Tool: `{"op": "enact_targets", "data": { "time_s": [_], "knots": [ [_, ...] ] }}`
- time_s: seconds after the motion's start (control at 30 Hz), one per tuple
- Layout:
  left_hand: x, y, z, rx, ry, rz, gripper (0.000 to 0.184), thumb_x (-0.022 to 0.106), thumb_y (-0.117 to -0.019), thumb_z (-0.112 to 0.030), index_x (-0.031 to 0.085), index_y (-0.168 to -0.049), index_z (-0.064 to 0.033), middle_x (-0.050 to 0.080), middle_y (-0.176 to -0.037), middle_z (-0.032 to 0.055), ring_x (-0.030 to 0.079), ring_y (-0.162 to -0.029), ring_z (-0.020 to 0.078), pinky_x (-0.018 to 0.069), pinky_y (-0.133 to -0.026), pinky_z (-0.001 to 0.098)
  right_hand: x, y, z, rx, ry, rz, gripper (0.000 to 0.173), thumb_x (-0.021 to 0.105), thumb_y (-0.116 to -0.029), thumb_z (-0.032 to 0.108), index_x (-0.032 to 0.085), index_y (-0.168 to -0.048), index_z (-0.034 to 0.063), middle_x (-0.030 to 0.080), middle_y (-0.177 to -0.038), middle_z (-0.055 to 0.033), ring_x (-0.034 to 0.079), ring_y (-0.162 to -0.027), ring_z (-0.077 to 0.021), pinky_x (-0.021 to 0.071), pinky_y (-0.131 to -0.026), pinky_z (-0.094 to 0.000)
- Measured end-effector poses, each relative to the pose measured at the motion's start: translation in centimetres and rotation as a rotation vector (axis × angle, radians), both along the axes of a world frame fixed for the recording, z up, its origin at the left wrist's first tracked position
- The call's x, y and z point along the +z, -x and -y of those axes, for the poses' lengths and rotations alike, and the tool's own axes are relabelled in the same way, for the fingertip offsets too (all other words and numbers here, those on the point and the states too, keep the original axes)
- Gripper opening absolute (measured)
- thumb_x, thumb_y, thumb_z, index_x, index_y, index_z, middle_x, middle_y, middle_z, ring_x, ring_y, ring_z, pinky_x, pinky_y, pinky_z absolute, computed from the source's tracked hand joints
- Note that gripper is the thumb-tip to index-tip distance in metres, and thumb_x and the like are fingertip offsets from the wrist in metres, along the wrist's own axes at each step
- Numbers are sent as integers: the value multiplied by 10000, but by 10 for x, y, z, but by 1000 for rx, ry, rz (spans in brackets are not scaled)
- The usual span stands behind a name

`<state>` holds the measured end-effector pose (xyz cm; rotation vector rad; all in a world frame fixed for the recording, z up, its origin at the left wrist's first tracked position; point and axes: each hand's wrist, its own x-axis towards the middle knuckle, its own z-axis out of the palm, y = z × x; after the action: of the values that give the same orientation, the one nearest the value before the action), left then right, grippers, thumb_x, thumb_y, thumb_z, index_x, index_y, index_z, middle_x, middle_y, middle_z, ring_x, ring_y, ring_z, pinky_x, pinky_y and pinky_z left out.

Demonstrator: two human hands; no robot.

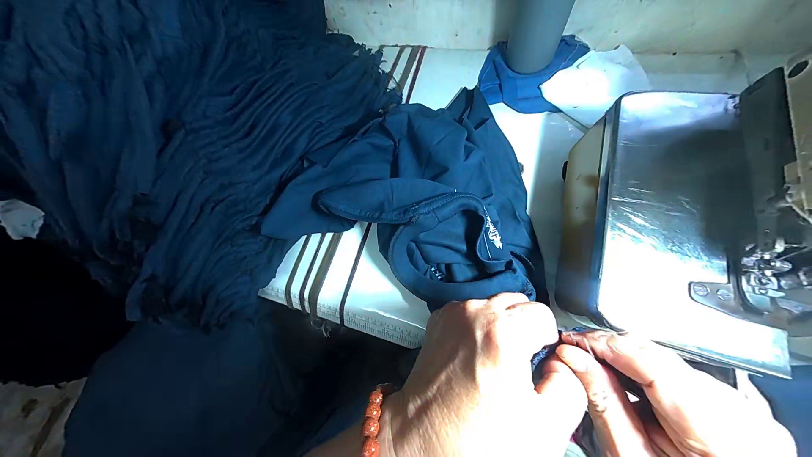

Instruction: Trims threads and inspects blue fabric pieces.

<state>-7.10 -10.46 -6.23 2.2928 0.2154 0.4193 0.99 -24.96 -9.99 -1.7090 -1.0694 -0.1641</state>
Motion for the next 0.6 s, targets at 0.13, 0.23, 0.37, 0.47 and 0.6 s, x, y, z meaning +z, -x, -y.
{"op": "enact_targets", "data": {
  "time_s": [0.13, 0.23, 0.37, 0.47, 0.6],
  "knots": [
    [-1, 6, -1, 0, -67, -69, 146, 621, -800, -167, 614, -656, -143, 513, -605, -65, 484, -523, 13, 357, -435, 197, -4, 1, 2, -78, 43, 61, 203, 557, -1061, 215, 613, -953, 53, 636, -773, -47, 603, -701, -25, 475, -645, -117],
    [-2, 16, -5, -31, -39, -97, 135, 610, -810, -166, 640, -683, -131, 543, -623, -49, 505, -544, 29, 366, -451, 211, -2, -2, 5, -94, 56, 73, 221, 539, -1067, 225, 590, -937, 53, 598, -740, -47, 566, -653, -28, 449, -604, -122],
    [-7, 24, -10, -164, 36, -15, 156, 605, -936, -165, 714, -858, -86, 656, -764, 4, 614, -706, 59, 465, -593, 212, 3, -2, 8, -73, 91, 95, 251, 505, -1079, 237, 559, -916, 53, 555, -741, -53, 528, -653, -39, 411, -601, -125],
    [-16, 27, -8, -174, 28, 49, 264, 558, -1034, -205, 682, -855, -57, 629, -743, 33, 595, -714, 100, 456, -649, 238, 9, -2, 11, -30, 144, 121, 261, 467, -1091, 245, 543, -916, 66, 528, -723, -59, 511, -635, -91, 397, -575, -177],
    [-16, 31, -15, -166, -68, 94, 306, 564, -1040, -272, 693, -841, -80, 605, -694, 10, 558, -656, 86, 429, -627, 226, 4, -9, 22, -94, 158, 161, 254, 466, -1089, 229, 542, -912, 64, 539, -731, -60, 519, -643, -69, 407, -587, -164]
  ]
}}
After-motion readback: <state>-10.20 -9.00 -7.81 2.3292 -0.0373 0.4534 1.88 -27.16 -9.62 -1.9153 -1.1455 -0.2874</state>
